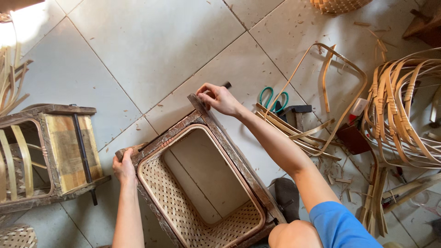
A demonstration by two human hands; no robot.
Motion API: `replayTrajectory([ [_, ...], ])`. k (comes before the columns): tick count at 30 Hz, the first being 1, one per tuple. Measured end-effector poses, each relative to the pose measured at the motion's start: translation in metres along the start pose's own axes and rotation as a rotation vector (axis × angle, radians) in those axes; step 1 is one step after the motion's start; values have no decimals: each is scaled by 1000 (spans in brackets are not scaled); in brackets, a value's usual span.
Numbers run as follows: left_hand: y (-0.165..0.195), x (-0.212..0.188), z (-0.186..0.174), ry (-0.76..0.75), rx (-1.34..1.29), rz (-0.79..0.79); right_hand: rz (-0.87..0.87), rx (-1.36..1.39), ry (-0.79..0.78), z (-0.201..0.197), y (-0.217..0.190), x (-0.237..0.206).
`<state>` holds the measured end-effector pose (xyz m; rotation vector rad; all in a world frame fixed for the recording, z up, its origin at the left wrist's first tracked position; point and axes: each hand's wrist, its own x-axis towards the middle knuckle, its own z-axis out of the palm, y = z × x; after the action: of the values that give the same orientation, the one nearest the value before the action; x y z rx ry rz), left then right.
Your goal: The person weaves thin bamboo strips into a rectangular basket frame held in a wooden jig. They use a hammer to tap strips into place, scissors to trim excess, and a knife to adjust the frame, then remove the completed basket.
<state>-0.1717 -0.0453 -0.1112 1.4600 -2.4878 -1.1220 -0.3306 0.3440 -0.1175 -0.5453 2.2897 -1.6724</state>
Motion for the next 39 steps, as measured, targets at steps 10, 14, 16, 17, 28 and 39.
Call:
replayTrajectory([
  [10, 0, 1, 2, -13, -65, 5, -282, -557, 153, -3, 2, -2],
  [14, 0, 1, 1, -13, -64, -7, 65, -133, -14, 1, 5, -2],
  [16, 0, 1, 2, 1, -59, 1, -222, -479, 130, 2, 7, -2],
  [17, 1, 1, 2, 16, -29, 8, -63, -275, 71, 2, 8, -1],
  [28, 6, -2, 0, -9, 33, -66, -126, -435, 32, 0, 17, 4],
  [39, 7, -1, 0, 3, 16, 6, -99, -479, 15, -8, -7, 6],
])
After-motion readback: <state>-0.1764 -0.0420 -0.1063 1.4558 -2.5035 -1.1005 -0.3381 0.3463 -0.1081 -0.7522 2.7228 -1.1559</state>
